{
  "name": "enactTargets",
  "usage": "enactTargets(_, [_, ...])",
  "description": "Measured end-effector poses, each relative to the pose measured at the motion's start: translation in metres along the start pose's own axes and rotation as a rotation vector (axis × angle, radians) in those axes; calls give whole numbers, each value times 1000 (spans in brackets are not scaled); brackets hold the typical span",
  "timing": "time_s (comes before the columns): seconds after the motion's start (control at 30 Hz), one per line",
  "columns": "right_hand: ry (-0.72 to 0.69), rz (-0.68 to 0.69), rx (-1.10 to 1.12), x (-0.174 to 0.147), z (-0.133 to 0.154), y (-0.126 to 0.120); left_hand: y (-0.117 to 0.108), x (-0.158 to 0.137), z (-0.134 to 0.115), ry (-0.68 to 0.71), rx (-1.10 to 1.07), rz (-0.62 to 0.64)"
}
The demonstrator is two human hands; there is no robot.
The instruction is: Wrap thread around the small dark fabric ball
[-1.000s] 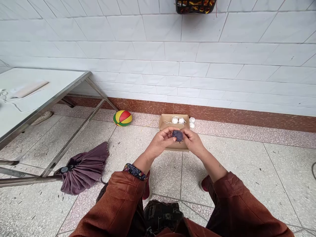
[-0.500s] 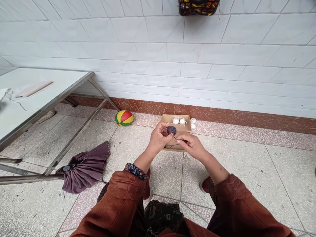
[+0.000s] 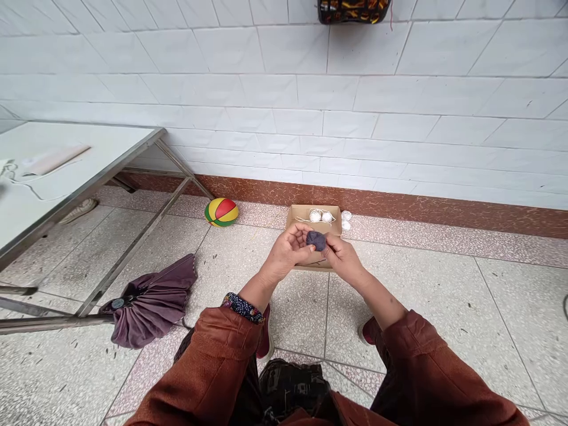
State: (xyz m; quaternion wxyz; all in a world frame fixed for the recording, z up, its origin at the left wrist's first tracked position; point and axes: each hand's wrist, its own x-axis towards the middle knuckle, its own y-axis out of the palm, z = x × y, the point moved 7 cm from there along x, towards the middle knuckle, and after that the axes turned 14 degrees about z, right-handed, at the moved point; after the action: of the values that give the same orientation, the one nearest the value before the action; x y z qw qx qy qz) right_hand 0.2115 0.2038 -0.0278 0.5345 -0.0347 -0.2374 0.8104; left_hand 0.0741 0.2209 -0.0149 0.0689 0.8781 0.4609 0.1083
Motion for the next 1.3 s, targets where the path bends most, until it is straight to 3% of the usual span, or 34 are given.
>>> enactTargets(0.17, [-38,54,-41,-1,5,15,-14,0,2,18,10,-166])
enactTargets(0.3, [-140,124,-80,-3,22,15,-17,1,0,-28,218,-221])
enactTargets(0.4, [-174,108,-64,-5,34,3,-15,2,-3,-48,355,-207])
enactTargets(0.57, [-116,-79,-51,-7,30,-28,-1,1,-5,-73,405,-58])
enactTargets(0.73, [-50,-151,-24,-3,11,-31,18,-2,4,-137,103,195])
enactTargets(0.83, [-21,-104,5,-1,4,-18,12,-1,6,-87,-117,127])
enactTargets(0.93, [-19,-5,-36,-1,6,-3,0,1,7,-40,-177,1])
enactTargets(1.07, [-103,136,-111,-3,21,9,-19,2,6,-23,1,-179])
enactTargets(1.17, [-165,194,-83,-6,34,8,-23,3,3,-61,231,-228])
enactTargets(1.3, [-149,27,-22,-7,37,-17,-8,3,-2,-73,463,-115])
